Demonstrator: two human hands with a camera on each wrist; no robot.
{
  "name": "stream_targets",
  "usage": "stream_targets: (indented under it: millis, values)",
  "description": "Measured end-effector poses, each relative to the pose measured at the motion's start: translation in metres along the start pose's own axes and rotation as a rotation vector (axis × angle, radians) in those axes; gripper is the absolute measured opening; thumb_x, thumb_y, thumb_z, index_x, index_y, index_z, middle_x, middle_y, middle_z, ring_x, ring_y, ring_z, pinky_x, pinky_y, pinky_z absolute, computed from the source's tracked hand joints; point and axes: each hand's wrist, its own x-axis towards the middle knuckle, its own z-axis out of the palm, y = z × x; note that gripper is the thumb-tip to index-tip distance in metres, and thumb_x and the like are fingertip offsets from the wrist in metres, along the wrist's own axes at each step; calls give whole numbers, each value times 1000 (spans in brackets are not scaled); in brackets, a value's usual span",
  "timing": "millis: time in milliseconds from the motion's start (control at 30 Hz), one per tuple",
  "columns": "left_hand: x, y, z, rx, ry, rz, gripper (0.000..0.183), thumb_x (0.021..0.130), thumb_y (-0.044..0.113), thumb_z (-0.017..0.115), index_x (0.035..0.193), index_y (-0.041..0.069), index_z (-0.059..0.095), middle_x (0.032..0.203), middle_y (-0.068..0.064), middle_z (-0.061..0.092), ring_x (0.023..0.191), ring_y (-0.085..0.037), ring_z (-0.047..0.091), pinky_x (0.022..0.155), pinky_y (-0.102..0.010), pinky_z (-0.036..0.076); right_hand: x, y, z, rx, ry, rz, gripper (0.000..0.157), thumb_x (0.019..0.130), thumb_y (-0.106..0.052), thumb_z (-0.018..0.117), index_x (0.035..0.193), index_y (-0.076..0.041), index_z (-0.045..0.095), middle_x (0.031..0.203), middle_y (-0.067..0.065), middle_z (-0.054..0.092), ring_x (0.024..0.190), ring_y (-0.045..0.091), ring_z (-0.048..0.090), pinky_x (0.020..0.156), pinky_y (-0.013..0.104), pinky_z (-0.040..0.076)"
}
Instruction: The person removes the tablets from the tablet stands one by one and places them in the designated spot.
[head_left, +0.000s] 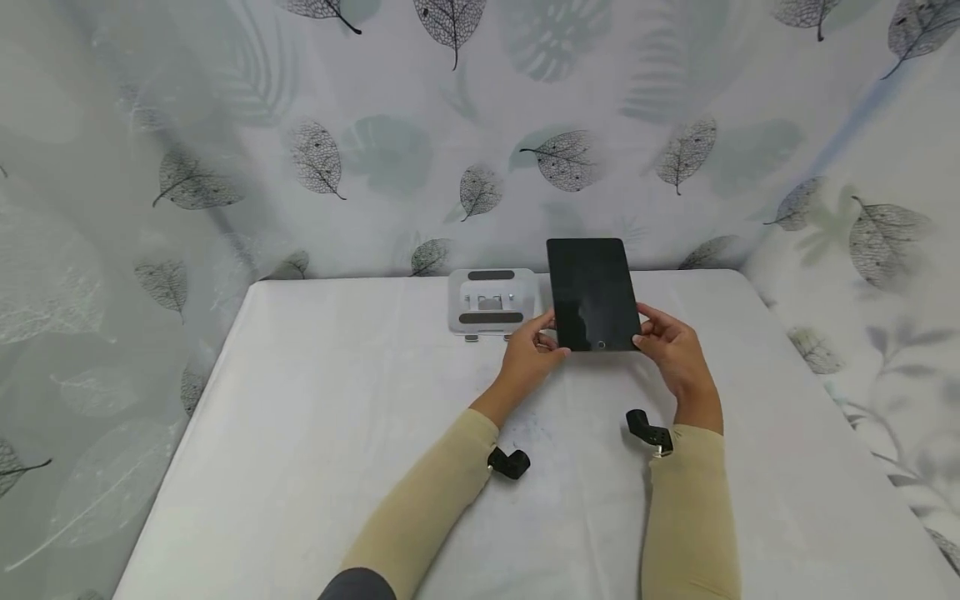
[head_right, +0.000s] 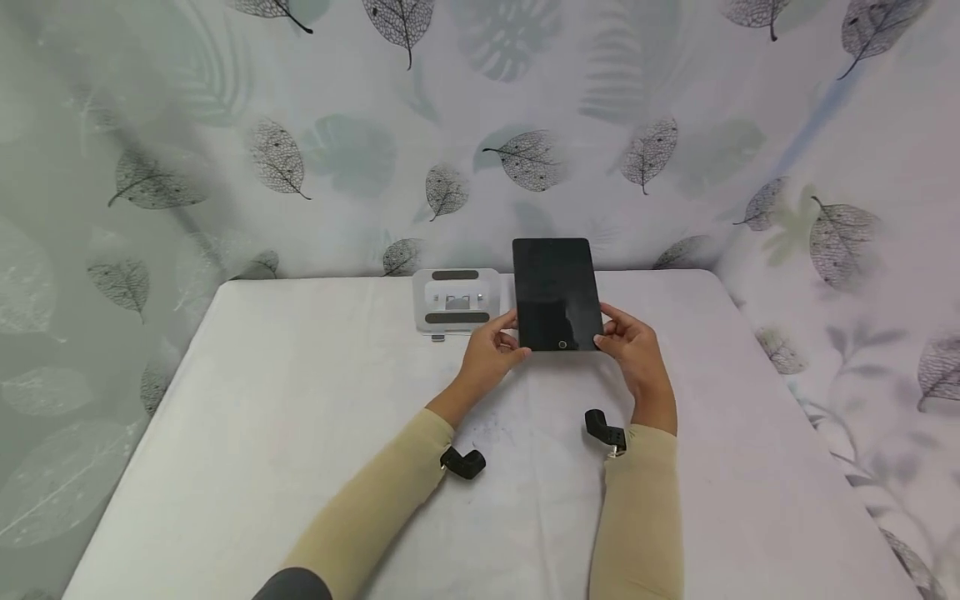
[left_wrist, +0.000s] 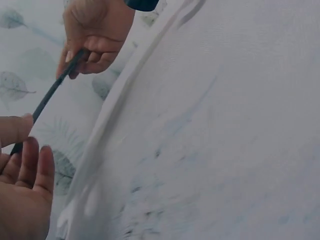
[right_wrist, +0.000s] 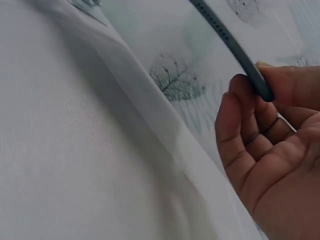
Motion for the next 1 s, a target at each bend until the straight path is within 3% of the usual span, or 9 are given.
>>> stream_targets:
  millis: [133,300,600,1000]
  values:
    - [-2,-7,3,-20,-17,-73,70,87,5,80,151,14,52,133,-8,63,77,-5,57,66,-18,49,-1,5,-6,-16,-48,63,64,95,8,62,155,0,41,94,-6,54,81,4,54,72,14,53]
    - [-3,-13,4,4,-51,-115,67,86,6,80,148,12,55,130,-10,65,66,-4,53,60,-18,48,0,11,-10,12,-82,123,65,93,9,62,154,5,38,89,-8,54,74,3,55,68,17,54]
    - [2,-18,8,34,-71,-165,66,83,7,83,144,5,57,129,-14,67,69,-3,58,63,-19,53,3,20,-19,-79,-122,187,66,95,1,66,155,3,38,86,-11,56,68,5,57,67,19,55]
    - [5,-17,13,204,-61,-229,67,81,18,87,142,5,60,120,-8,72,82,-6,59,81,-24,52,3,21,-20,-169,-119,231,62,96,-2,66,153,3,41,93,-7,56,79,1,62,77,20,59]
